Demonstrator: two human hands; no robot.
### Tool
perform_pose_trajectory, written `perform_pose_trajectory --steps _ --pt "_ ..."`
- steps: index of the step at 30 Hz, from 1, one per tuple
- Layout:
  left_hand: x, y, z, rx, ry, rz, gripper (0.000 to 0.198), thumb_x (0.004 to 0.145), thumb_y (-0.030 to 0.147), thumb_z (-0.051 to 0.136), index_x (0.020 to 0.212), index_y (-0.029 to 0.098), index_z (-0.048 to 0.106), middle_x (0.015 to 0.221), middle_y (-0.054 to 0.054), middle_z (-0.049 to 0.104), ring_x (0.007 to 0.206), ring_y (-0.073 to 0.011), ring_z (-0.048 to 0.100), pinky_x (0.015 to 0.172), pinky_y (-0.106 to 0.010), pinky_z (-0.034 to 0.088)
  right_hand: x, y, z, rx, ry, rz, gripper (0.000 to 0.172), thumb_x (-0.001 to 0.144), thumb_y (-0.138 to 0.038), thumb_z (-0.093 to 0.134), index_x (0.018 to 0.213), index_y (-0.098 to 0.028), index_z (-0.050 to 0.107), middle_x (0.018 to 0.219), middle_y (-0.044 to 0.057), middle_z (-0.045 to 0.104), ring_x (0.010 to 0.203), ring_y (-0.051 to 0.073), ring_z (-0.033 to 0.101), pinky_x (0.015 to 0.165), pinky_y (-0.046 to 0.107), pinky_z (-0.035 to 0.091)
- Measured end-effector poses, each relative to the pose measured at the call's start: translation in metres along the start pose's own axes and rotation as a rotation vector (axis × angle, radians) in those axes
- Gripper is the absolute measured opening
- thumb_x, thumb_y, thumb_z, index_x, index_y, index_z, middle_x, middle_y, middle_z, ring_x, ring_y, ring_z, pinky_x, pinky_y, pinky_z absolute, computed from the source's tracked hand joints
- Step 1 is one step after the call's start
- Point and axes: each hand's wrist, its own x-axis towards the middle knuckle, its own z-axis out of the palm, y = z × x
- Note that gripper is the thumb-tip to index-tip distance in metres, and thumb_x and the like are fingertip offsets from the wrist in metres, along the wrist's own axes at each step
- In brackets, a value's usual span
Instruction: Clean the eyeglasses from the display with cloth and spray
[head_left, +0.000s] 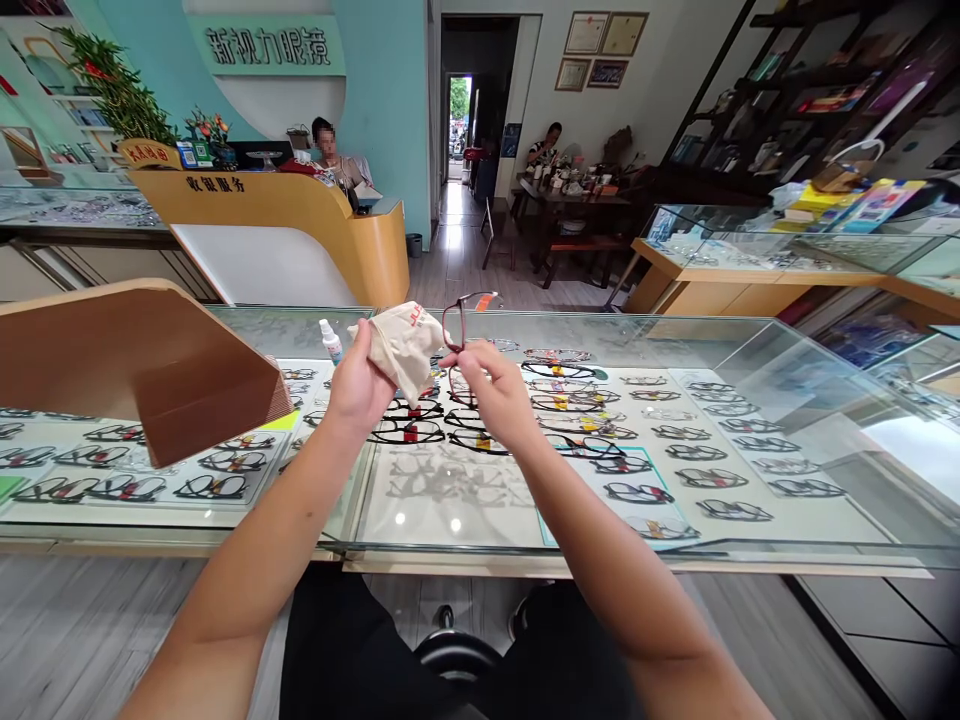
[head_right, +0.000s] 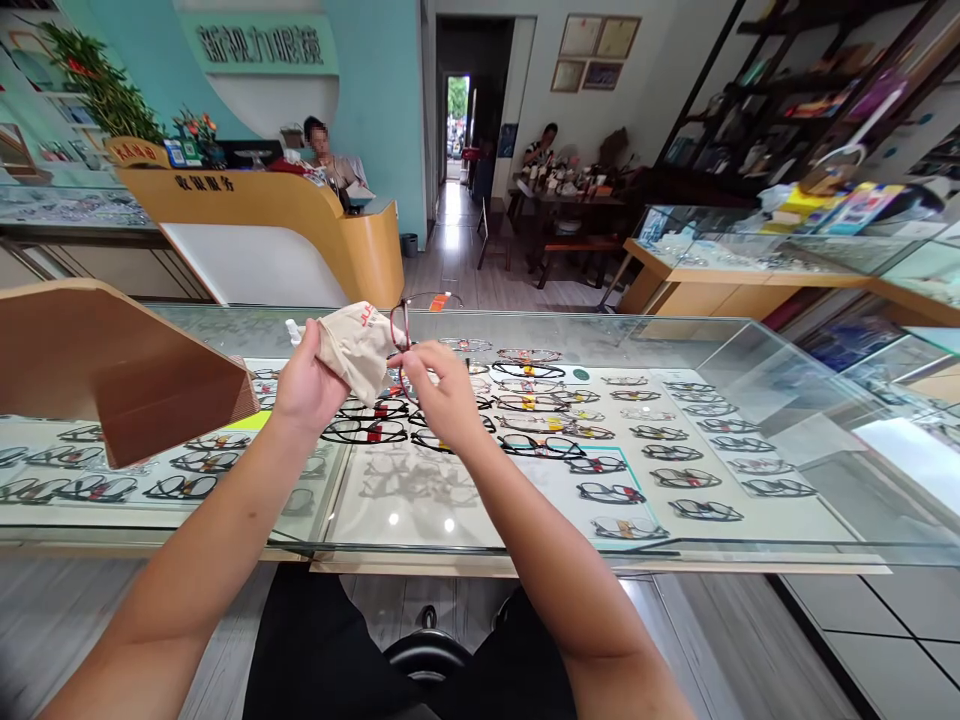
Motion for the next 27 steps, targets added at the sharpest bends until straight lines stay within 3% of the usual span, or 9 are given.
perform_pose_trajectory --steps 4,7,9,12,14,17,20,23,27 --pt "-0.023 -0.016 0.009 0.189 -0.164 0.105 0.069 0.091 0.077 0.081 0.137 0.026 0.078 0.144 -0.013 0.08 0.143 -0.0318 0.071 0.113 -0.042 0.063 -0.011 0.002 0.016 -0.364 -0.025 -0.088 0.043 0.115 -0.048 0.051 0.091 -0.024 0.077 0.101 0.012 0.077 0.1 0.029 0.063 0.097 0.048 0.045" --pt "-0.037 -0.029 0.011 0.394 -0.31 0.133 0.068 0.097 0.08 0.072 0.139 0.026 0.078 0.125 -0.014 0.084 0.137 -0.0319 0.073 0.11 -0.044 0.063 -0.016 0.005 0.021 -0.511 -0.039 -0.109 0.041 0.115 -0.038 0.046 0.086 -0.024 0.072 0.098 0.013 0.074 0.09 0.028 0.057 0.09 0.048 0.042" --pt "-0.041 -0.034 0.01 0.519 -0.381 0.196 0.065 0.102 0.077 0.065 0.142 0.026 0.077 0.117 -0.014 0.085 0.138 -0.0321 0.072 0.117 -0.047 0.058 -0.016 0.006 0.021 -0.545 -0.002 -0.124 0.041 0.116 -0.039 0.045 0.085 -0.024 0.068 0.097 0.013 0.073 0.088 0.028 0.055 0.088 0.047 0.041" --pt "-0.041 -0.033 0.006 0.632 -0.433 0.292 0.063 0.107 0.073 0.059 0.148 0.028 0.076 0.125 -0.015 0.083 0.152 -0.0341 0.063 0.133 -0.053 0.045 -0.014 0.006 0.016 -0.522 0.075 -0.136 0.042 0.117 -0.042 0.044 0.084 -0.026 0.065 0.097 0.012 0.072 0.089 0.028 0.055 0.089 0.046 0.041" --pt "-0.041 -0.027 0.006 0.653 -0.426 0.331 0.061 0.105 0.074 0.062 0.141 0.028 0.08 0.128 -0.015 0.083 0.156 -0.0367 0.059 0.135 -0.055 0.041 -0.011 0.005 0.011 -0.471 0.106 -0.128 0.043 0.117 -0.044 0.043 0.084 -0.026 0.063 0.096 0.011 0.072 0.091 0.028 0.057 0.091 0.046 0.042" --pt "-0.042 -0.019 0.009 0.618 -0.369 0.313 0.058 0.103 0.076 0.063 0.122 0.027 0.087 0.117 -0.016 0.084 0.141 -0.0385 0.068 0.122 -0.053 0.053 -0.004 0.003 0.001 -0.348 0.148 -0.09 0.044 0.117 -0.05 0.045 0.086 -0.025 0.065 0.092 0.008 0.071 0.092 0.027 0.059 0.092 0.045 0.043" --pt "-0.041 -0.015 0.011 0.56 -0.265 0.284 0.056 0.104 0.075 0.063 0.114 0.025 0.087 0.104 -0.013 0.082 0.115 -0.0313 0.076 0.102 -0.042 0.061 0.003 0.003 -0.009 -0.181 0.179 0.0 0.049 0.114 -0.059 0.05 0.089 -0.025 0.073 0.09 0.006 0.07 0.089 0.024 0.06 0.088 0.042 0.045" --pt "-0.033 -0.014 0.007 0.493 -0.14 0.253 0.056 0.099 0.079 0.07 0.109 0.025 0.083 0.096 -0.007 0.076 0.088 -0.0214 0.071 0.082 -0.032 0.059 0.007 0.003 -0.016 -0.051 0.181 0.082 0.053 0.111 -0.067 0.054 0.094 -0.024 0.081 0.092 0.005 0.072 0.089 0.023 0.062 0.088 0.04 0.048" --pt "-0.021 -0.012 -0.004 0.355 -0.152 0.077 0.05 0.092 0.075 0.081 0.113 0.03 0.077 0.079 0.001 0.06 0.069 -0.0161 0.058 0.065 -0.029 0.052 0.009 0.001 -0.018 0.098 0.169 0.128 0.052 0.106 -0.07 0.061 0.096 -0.024 0.083 0.103 0.006 0.08 0.097 0.023 0.068 0.094 0.039 0.052"
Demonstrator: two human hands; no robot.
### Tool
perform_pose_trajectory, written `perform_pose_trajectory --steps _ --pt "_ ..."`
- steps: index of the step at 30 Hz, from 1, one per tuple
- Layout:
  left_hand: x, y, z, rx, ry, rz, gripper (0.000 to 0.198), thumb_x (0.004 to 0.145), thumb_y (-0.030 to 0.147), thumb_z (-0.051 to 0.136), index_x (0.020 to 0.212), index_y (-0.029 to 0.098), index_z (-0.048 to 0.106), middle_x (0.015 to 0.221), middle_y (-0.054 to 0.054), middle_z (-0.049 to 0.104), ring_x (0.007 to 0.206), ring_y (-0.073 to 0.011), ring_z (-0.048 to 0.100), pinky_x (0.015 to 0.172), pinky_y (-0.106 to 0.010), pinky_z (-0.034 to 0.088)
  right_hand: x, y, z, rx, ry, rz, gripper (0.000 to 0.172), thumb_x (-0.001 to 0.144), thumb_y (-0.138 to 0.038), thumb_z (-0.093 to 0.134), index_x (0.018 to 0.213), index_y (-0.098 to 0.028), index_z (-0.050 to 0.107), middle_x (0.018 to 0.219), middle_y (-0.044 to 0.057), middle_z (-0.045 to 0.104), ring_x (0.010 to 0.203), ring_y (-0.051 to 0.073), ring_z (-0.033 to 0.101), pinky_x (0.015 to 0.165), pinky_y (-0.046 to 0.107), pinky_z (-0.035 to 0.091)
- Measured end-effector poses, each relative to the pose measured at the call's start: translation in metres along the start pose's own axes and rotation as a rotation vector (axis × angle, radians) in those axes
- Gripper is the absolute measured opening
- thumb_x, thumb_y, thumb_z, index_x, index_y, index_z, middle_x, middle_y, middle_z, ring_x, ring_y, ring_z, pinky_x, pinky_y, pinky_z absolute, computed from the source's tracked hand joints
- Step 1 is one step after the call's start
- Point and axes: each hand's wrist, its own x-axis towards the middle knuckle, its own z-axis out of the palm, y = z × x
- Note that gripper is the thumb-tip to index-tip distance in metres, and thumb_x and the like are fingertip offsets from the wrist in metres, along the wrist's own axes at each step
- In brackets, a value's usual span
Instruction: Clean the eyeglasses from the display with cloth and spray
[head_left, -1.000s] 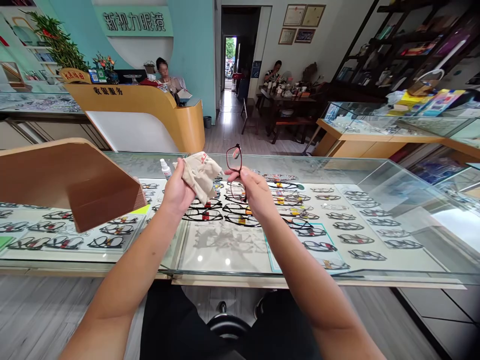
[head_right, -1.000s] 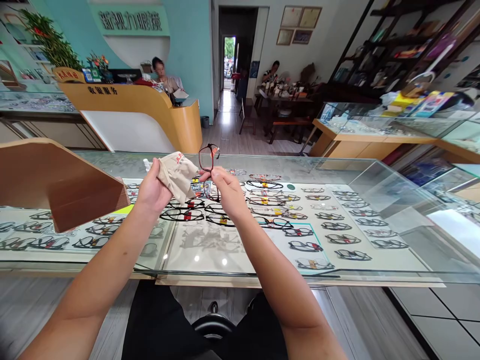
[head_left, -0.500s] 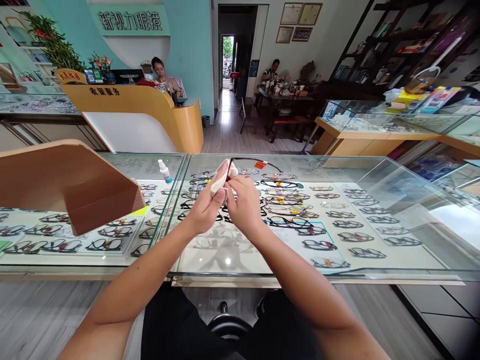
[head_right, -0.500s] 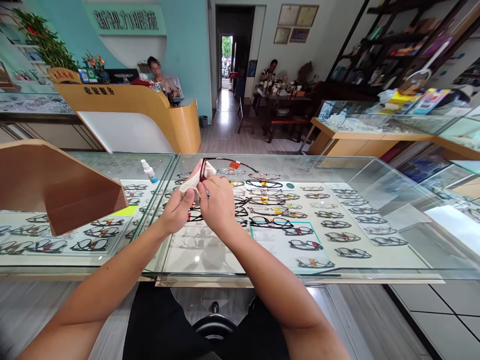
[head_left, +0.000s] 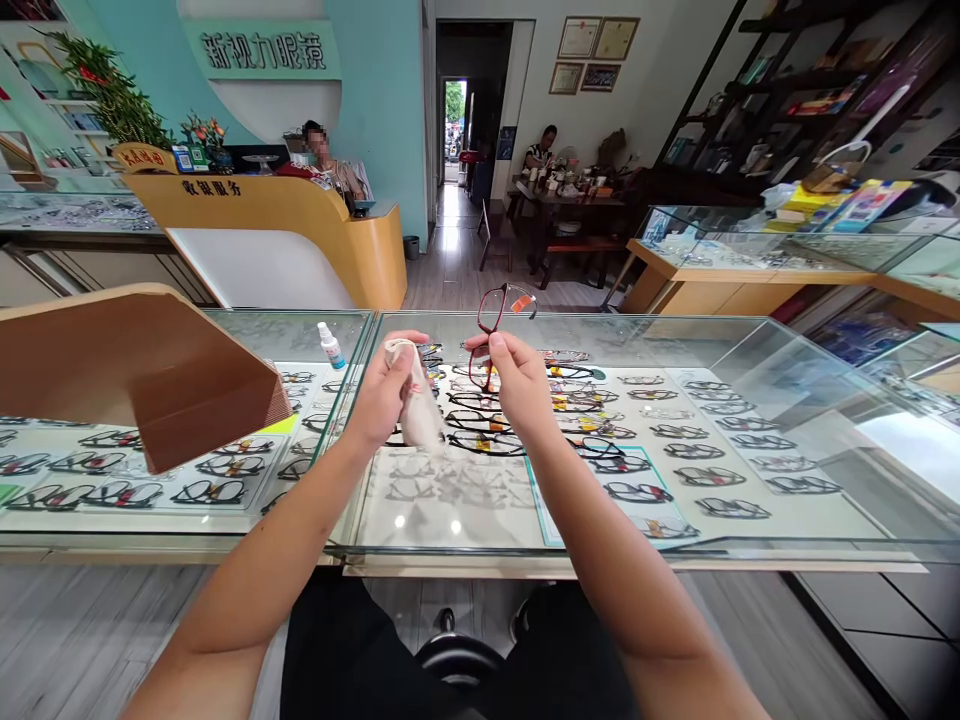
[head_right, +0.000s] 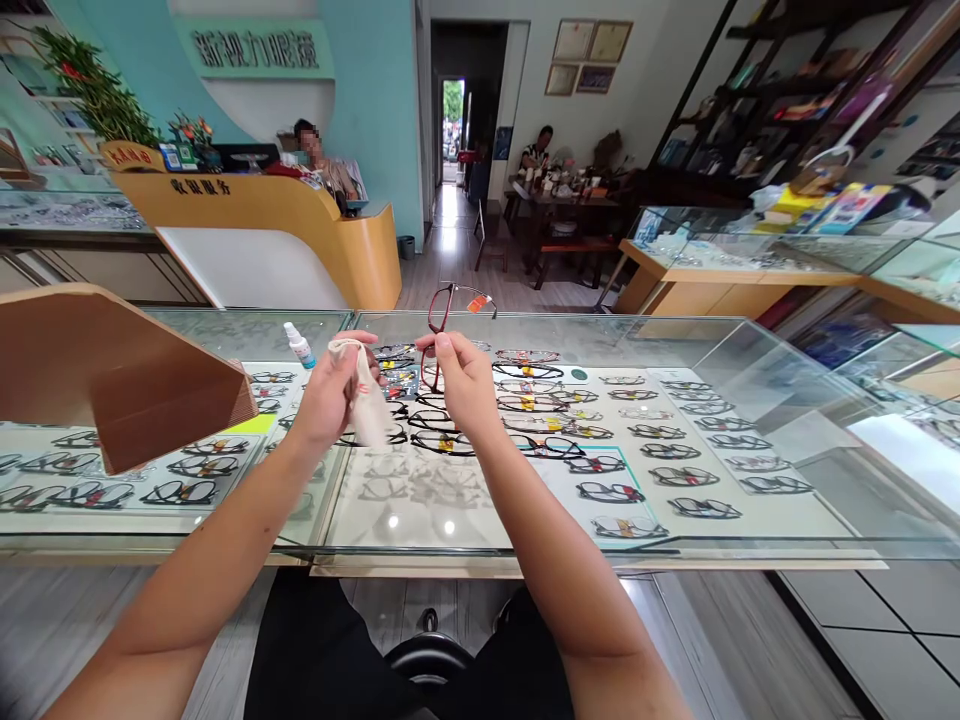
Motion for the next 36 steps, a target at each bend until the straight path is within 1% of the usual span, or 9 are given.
perform_pose_trajectory --steps 3,7,13,16,20,26,28,32,36 --pt "0.003 0.0 -0.006 -0.019 -0.052 -0.026 0.052 0.094 0.079 0.074 0.094 0.028 0.073 0.074 0.0 0.052 0.065 -0.0169 0.053 0.06 -0.03 0.047 0.0 -0.002 0.0 0.079 -0.033 0.025 0.051 0.104 -0.071 0.063 0.096 -0.025 0.082 0.103 0.006 0.081 0.096 0.022 0.069 0.094 0.039 0.053" --pt "0.006 0.006 -0.004 0.011 -0.037 0.043 0.072 0.096 0.088 0.059 0.063 0.024 0.054 0.069 -0.003 0.041 0.063 -0.0175 0.041 0.056 -0.033 0.036 0.001 -0.002 -0.001 0.163 -0.093 0.073 0.049 0.102 -0.07 0.065 0.093 -0.024 0.082 0.098 0.006 0.081 0.089 0.021 0.066 0.088 0.037 0.052" --pt "0.009 0.008 -0.003 0.037 -0.051 0.121 0.08 0.099 0.089 0.048 0.053 0.023 0.048 0.069 -0.006 0.044 0.063 -0.0181 0.039 0.06 -0.037 0.034 0.001 -0.005 -0.004 0.24 -0.19 0.125 0.045 0.099 -0.065 0.07 0.086 -0.023 0.082 0.088 0.006 0.076 0.085 0.021 0.063 0.085 0.036 0.051" --pt "0.009 0.005 -0.01 0.077 -0.043 0.179 0.059 0.1 0.065 0.066 0.06 0.023 0.059 0.068 -0.004 0.046 0.064 -0.018 0.042 0.062 -0.036 0.033 0.0 -0.009 -0.005 0.222 -0.245 0.148 0.046 0.098 -0.064 0.069 0.082 -0.023 0.082 0.085 0.006 0.076 0.081 0.022 0.061 0.083 0.037 0.051" --pt "0.007 0.004 -0.014 0.139 -0.029 0.196 0.023 0.092 0.045 0.081 0.093 0.024 0.075 0.074 0.0 0.054 0.065 -0.0162 0.046 0.062 -0.033 0.037 0.0 -0.015 -0.006 0.192 -0.295 0.177 0.048 0.096 -0.064 0.068 0.076 -0.022 0.081 0.08 0.007 0.075 0.078 0.022 0.062 0.081 0.038 0.052" --pt "0.008 0.004 -0.008 0.141 -0.013 0.181 0.033 0.091 0.037 0.083 0.116 0.025 0.067 0.103 -0.005 0.072 0.084 -0.0183 0.07 0.059 -0.026 0.043 0.002 -0.016 -0.008 0.195 -0.309 0.16 0.045 0.098 -0.058 0.067 0.075 -0.023 0.083 0.081 0.007 0.078 0.081 0.023 0.066 0.085 0.038 0.052" --pt "0.009 0.002 -0.008 0.18 0.006 0.184 0.026 0.093 0.032 0.079 0.116 0.025 0.068 0.108 -0.006 0.074 0.081 -0.0169 0.069 0.057 -0.025 0.041 0.003 -0.017 -0.01 0.207 -0.341 0.167 0.043 0.098 -0.056 0.067 0.075 -0.023 0.083 0.079 0.006 0.078 0.079 0.022 0.065 0.083 0.037 0.051" --pt "0.006 -0.004 -0.014 0.331 0.01 0.285 0.012 0.1 0.027 0.066 0.108 0.023 0.075 0.092 -0.003 0.07 0.067 -0.0141 0.055 0.063 -0.029 0.042 0.005 -0.018 -0.017 0.196 -0.423 0.192 0.042 0.098 -0.051 0.067 0.072 -0.022 0.083 0.074 0.005 0.077 0.074 0.02 0.059 0.08 0.036 0.048" --pt "0.0 -0.004 -0.017 0.594 0.013 0.522 0.032 0.1 0.041 0.074 0.128 0.025 0.074 0.098 -0.003 0.068 0.074 -0.0171 0.054 0.078 -0.034 0.049 0.007 -0.021 -0.024 0.128 -0.503 0.18 0.044 0.1 -0.047 0.064 0.068 -0.022 0.082 0.072 0.005 0.077 0.075 0.021 0.06 0.082 0.036 0.049"
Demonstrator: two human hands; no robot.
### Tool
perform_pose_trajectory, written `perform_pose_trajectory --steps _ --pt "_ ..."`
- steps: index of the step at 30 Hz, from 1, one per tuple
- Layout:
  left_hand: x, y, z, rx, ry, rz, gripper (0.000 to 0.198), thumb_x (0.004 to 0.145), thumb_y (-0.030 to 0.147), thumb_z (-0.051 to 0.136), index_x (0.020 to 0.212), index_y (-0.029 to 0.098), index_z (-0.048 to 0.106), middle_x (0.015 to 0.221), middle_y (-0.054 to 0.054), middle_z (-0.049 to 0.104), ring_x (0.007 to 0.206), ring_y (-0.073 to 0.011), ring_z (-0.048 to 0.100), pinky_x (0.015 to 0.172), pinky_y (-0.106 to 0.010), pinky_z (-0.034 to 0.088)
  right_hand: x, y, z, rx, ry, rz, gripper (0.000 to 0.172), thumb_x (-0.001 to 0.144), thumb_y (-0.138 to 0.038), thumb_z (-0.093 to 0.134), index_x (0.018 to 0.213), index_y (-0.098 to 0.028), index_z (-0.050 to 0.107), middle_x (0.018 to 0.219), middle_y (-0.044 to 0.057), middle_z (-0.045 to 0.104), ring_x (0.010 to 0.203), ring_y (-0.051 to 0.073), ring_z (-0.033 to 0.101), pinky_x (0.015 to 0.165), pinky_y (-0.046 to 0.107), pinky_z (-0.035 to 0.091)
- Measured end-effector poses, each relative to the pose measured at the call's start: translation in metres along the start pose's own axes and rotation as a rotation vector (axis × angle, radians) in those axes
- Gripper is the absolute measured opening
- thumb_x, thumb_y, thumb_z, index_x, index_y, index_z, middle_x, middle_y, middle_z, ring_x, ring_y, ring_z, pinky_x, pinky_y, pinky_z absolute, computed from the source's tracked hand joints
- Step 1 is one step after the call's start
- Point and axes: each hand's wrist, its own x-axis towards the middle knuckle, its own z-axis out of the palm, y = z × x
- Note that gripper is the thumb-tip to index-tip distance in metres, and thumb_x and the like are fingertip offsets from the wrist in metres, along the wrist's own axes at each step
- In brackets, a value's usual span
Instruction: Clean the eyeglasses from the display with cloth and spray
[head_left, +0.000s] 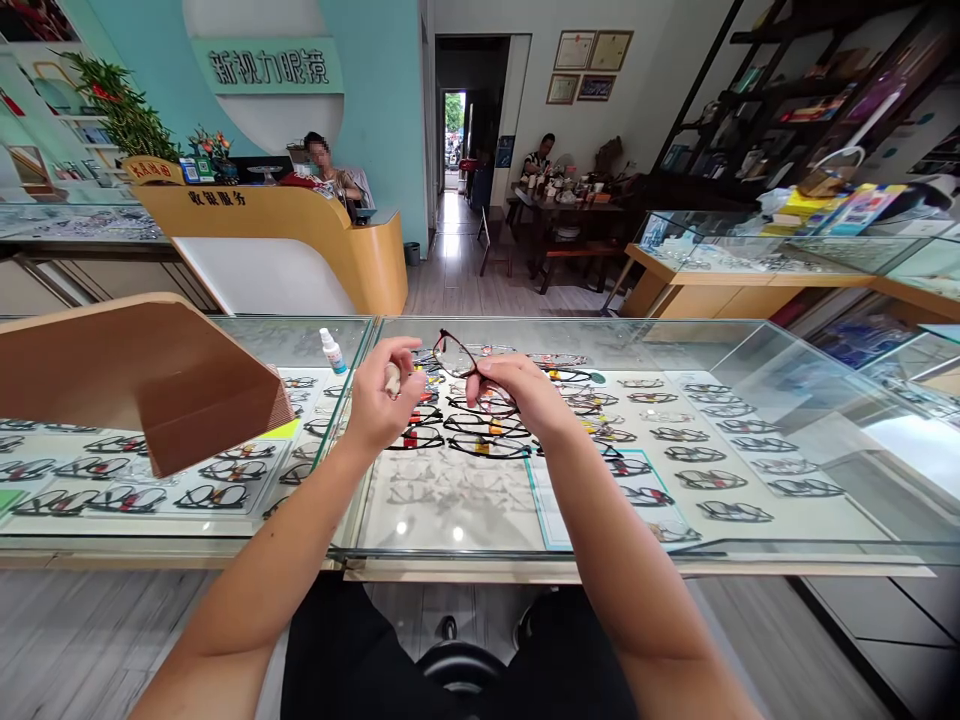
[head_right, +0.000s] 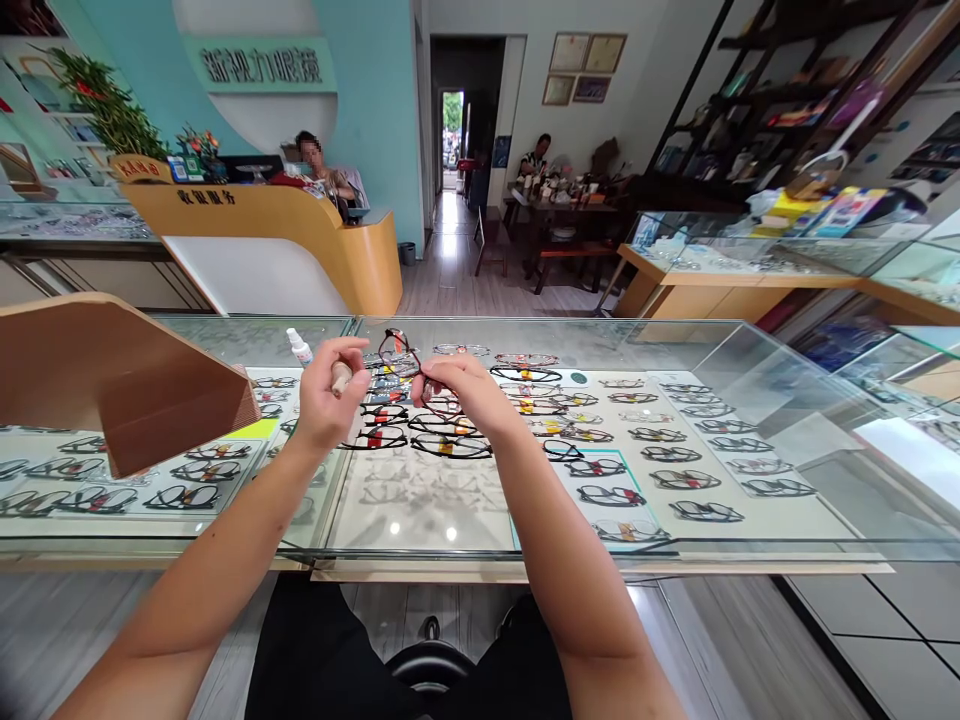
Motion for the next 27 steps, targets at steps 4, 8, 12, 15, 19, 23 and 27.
perform_pose_trajectory --steps 4,8,12,15,19,23,27 --pt "0.0 0.004 0.0 0.17 0.008 0.173 0.082 0.078 0.055 0.099 0.148 0.026 0.068 0.136 -0.014 0.07 0.083 -0.0195 0.061 0.084 -0.037 0.056 -0.003 -0.003 -0.002 -0.023 -0.109 0.023 0.045 0.102 -0.043 0.061 0.068 -0.022 0.082 0.071 0.004 0.077 0.075 0.021 0.065 0.084 0.037 0.051" --pt "0.001 0.003 0.003 0.215 -0.041 0.232 0.079 0.082 0.067 0.095 0.144 0.024 0.071 0.145 -0.018 0.072 0.105 -0.0282 0.073 0.081 -0.037 0.06 -0.004 -0.005 -0.002 -0.002 -0.159 0.06 0.043 0.101 -0.042 0.062 0.069 -0.021 0.082 0.069 0.004 0.076 0.073 0.021 0.066 0.085 0.037 0.053" --pt "-0.001 -0.003 0.006 0.304 -0.022 0.261 0.071 0.089 0.073 0.086 0.135 0.021 0.074 0.132 -0.016 0.078 0.098 -0.0256 0.076 0.078 -0.038 0.063 -0.002 -0.004 -0.002 0.005 -0.182 0.079 0.043 0.099 -0.042 0.063 0.067 -0.019 0.081 0.067 0.005 0.075 0.072 0.02 0.064 0.084 0.035 0.053" --pt "-0.003 -0.005 0.009 0.309 -0.014 0.312 0.068 0.093 0.069 0.084 0.14 0.022 0.071 0.132 -0.016 0.078 0.086 -0.0206 0.074 0.077 -0.037 0.064 -0.001 -0.003 -0.003 0.002 -0.176 0.079 0.041 0.096 -0.042 0.063 0.066 -0.019 0.081 0.066 0.005 0.075 0.07 0.019 0.062 0.081 0.035 0.052" --pt "-0.003 -0.003 0.014 0.307 -0.002 0.385 0.062 0.097 0.062 0.084 0.141 0.021 0.069 0.13 -0.015 0.079 0.088 -0.0213 0.076 0.078 -0.037 0.064 -0.001 -0.004 -0.005 -0.059 -0.16 0.067 0.04 0.094 -0.041 0.063 0.066 -0.019 0.08 0.064 0.004 0.075 0.066 0.018 0.061 0.077 0.034 0.051" --pt "0.0 0.002 0.017 0.342 0.038 0.463 0.057 0.101 0.055 0.082 0.144 0.021 0.067 0.135 -0.017 0.079 0.09 -0.0215 0.077 0.08 -0.038 0.065 -0.002 -0.011 -0.007 -0.16 -0.09 0.026 0.037 0.092 -0.041 0.065 0.066 -0.019 0.081 0.064 0.005 0.076 0.068 0.018 0.063 0.075 0.033 0.051" --pt "0.014 0.014 0.014 0.392 0.078 0.512 0.057 0.101 0.06 0.079 0.139 0.02 0.068 0.133 -0.017 0.079 0.102 -0.0256 0.079 0.078 -0.037 0.066 -0.006 -0.033 -0.008 -0.251 -0.018 -0.056 0.042 0.099 -0.044 0.064 0.071 -0.019 0.08 0.071 0.004 0.078 0.071 0.017 0.065 0.077 0.033 0.051"
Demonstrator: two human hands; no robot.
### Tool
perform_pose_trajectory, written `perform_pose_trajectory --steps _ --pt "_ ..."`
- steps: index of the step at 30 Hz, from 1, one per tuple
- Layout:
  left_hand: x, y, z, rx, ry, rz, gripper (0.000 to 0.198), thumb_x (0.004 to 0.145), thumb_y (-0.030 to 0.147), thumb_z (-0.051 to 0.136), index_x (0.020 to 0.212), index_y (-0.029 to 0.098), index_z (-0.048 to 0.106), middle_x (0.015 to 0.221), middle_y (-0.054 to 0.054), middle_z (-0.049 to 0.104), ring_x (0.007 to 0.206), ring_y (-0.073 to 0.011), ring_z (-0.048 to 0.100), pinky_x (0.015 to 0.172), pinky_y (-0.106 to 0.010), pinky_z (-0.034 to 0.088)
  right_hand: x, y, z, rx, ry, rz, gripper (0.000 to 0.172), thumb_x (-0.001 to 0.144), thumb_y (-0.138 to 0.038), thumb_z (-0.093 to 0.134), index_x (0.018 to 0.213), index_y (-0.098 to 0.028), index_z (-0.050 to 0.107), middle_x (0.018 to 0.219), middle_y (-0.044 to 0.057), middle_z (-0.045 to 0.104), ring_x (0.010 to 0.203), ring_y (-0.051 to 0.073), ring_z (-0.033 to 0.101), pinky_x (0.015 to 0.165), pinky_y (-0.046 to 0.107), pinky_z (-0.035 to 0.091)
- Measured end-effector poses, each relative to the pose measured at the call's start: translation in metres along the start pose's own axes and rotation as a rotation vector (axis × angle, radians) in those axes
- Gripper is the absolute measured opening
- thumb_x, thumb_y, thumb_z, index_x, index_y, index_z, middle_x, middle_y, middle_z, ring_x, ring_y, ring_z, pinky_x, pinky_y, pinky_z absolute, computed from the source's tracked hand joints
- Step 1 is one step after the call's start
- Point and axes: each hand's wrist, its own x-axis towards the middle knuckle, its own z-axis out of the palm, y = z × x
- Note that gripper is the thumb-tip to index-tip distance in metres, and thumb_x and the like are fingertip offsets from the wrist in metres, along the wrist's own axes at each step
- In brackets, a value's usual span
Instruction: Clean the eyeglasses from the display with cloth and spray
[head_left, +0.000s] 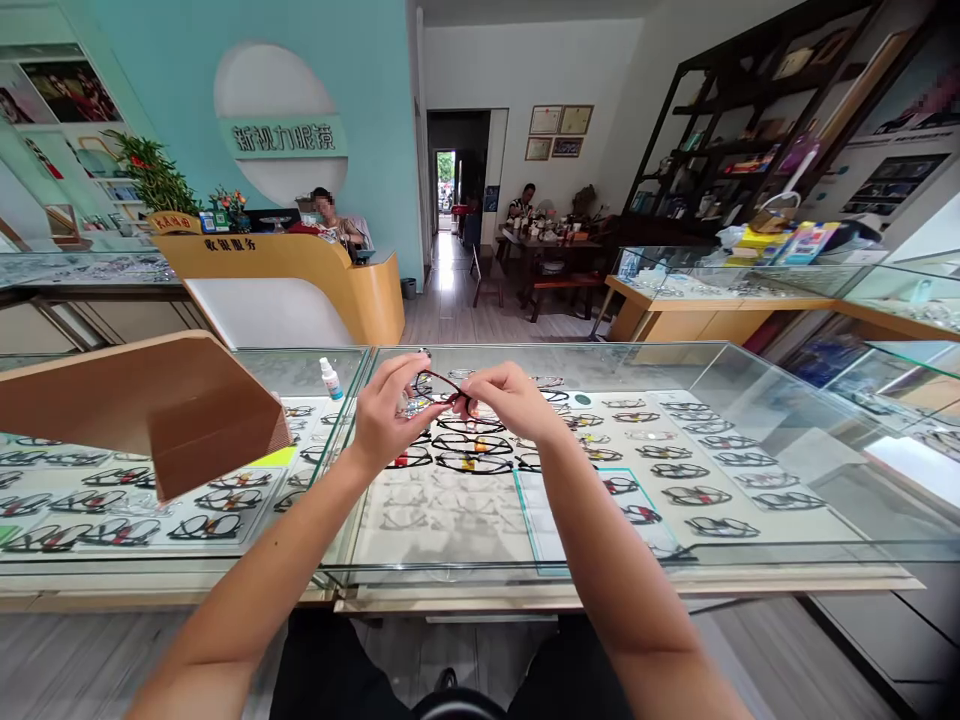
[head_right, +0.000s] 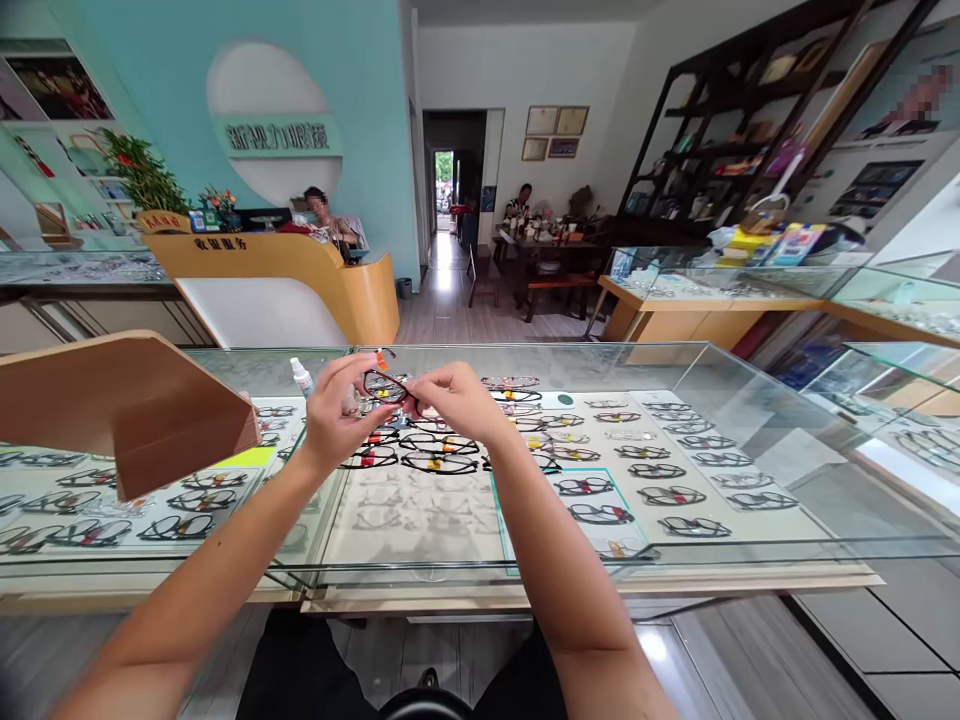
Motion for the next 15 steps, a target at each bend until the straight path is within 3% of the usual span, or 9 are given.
perform_pose_trajectory --steps 4,6,10,12,15 --pt "0.04 0.005 -0.009 -0.014 0.147 0.16 0.058 0.098 0.052 0.086 0.145 0.024 0.065 0.134 -0.015 0.076 0.114 -0.0273 0.077 0.081 -0.036 0.066 -0.002 -0.039 -0.013 -0.209 0.098 -0.229 0.046 0.108 -0.051 0.061 0.078 -0.021 0.079 0.079 0.003 0.079 0.081 0.018 0.069 0.082 0.035 0.05" --pt "0.065 0.009 -0.013 -0.009 0.231 0.191 0.059 0.098 0.053 0.085 0.147 0.028 0.064 0.138 -0.013 0.073 0.116 -0.0272 0.076 0.087 -0.038 0.066 -0.002 -0.061 -0.019 -0.306 0.242 -0.406 0.039 0.108 -0.05 0.064 0.084 -0.023 0.078 0.079 0.001 0.077 0.081 0.018 0.068 0.082 0.036 0.05" --pt "0.107 0.02 -0.018 -0.041 0.396 0.079 0.076 0.087 0.075 0.085 0.148 0.034 0.065 0.142 -0.013 0.063 0.131 -0.0344 0.067 0.105 -0.051 0.062 -0.002 -0.09 -0.022 -0.381 0.628 -0.732 0.023 0.108 -0.042 0.062 0.116 -0.026 0.077 0.116 0.005 0.079 0.114 0.024 0.072 0.102 0.044 0.055" --pt "0.119 0.026 -0.018 -0.065 0.479 -0.015 0.081 0.085 0.082 0.083 0.149 0.036 0.063 0.145 -0.012 0.058 0.124 -0.0323 0.068 0.103 -0.052 0.061 -0.002 -0.095 -0.02 -0.431 0.788 -0.833 0.027 0.107 -0.041 0.061 0.129 -0.027 0.07 0.126 0.008 0.074 0.124 0.027 0.07 0.106 0.049 0.056" --pt "0.126 0.034 -0.018 -0.08 0.551 -0.104 0.079 0.087 0.083 0.081 0.148 0.035 0.063 0.146 -0.011 0.056 0.101 -0.024 0.068 0.095 -0.047 0.062 -0.002 -0.095 -0.012 -0.539 0.889 -0.858 0.041 0.103 -0.041 0.067 0.141 -0.028 0.061 0.134 0.01 0.071 0.127 0.03 0.071 0.106 0.053 0.059"
